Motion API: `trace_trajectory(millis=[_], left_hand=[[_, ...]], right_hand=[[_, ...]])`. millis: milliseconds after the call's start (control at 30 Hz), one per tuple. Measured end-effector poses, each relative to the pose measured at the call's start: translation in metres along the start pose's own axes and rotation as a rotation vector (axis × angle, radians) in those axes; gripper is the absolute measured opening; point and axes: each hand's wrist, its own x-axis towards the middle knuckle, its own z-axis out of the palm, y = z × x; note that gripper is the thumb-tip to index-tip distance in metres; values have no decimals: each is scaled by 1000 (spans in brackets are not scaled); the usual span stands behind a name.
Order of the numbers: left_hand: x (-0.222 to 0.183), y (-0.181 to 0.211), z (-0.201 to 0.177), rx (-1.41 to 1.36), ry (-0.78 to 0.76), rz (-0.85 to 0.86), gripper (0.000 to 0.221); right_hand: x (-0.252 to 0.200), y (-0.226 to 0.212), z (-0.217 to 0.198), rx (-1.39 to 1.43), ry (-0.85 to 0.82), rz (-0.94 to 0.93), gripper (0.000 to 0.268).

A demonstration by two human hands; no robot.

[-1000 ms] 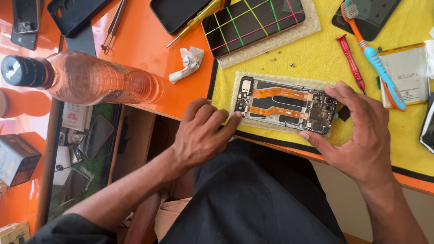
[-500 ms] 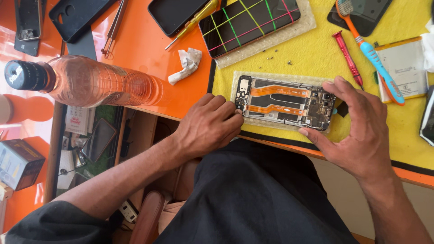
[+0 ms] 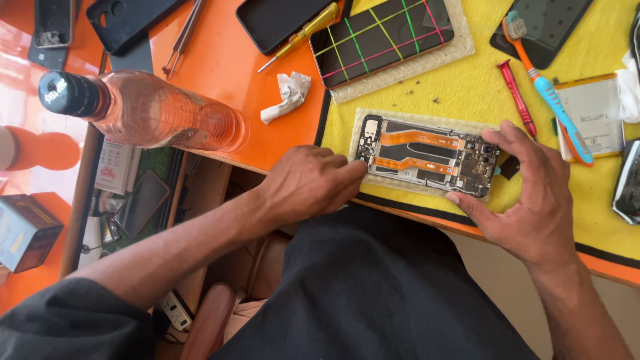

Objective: The person handles internal mobile phone components, placing a motherboard and battery into a phone frame and using tweezers to position small parts on a workbench.

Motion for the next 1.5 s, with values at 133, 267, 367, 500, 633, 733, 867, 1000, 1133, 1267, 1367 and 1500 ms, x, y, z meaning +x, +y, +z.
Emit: trace_trajectory(millis=[133,267,367,500,633,733,867,1000,1133,1267,1367,1500], left_hand=[[-16,5,0,58,136,-35,26],[-24,6,6,104,169,-38,45],[-25,6,7,147,188,-12,45],[-24,1,5,170,170,23,44],[-21,-4,3,154,162,96,42],[-17,-10,2,144,158,137,44],[-16,-10,5,162,149,165,36],[-16,-2,13,245,163,167,30],[-11,10,16,163,156,38,18],[-2,15,15,97,112,-35,16],[3,18,12,149,27,-50,11],[5,13,5,89,8,-54,11]], right_hand=[[1,-2,-1,39,1,2,106],[0,1,-1,36,-8,-2,106],[2,1,0,35,-3,-19,107],[0,2,-1,34,-11,-24,108],[-3,5,-1,38,-20,-14,109],[-3,5,0,51,-21,-12,109],[-2,5,0,64,-19,-5,109],[-2,3,0,44,-25,1,110],[-1,1,-1,53,-18,-4,110],[-1,-1,-1,28,-23,-4,110],[0,-1,-2,33,-24,2,111],[-1,0,-1,33,-34,16,110]])
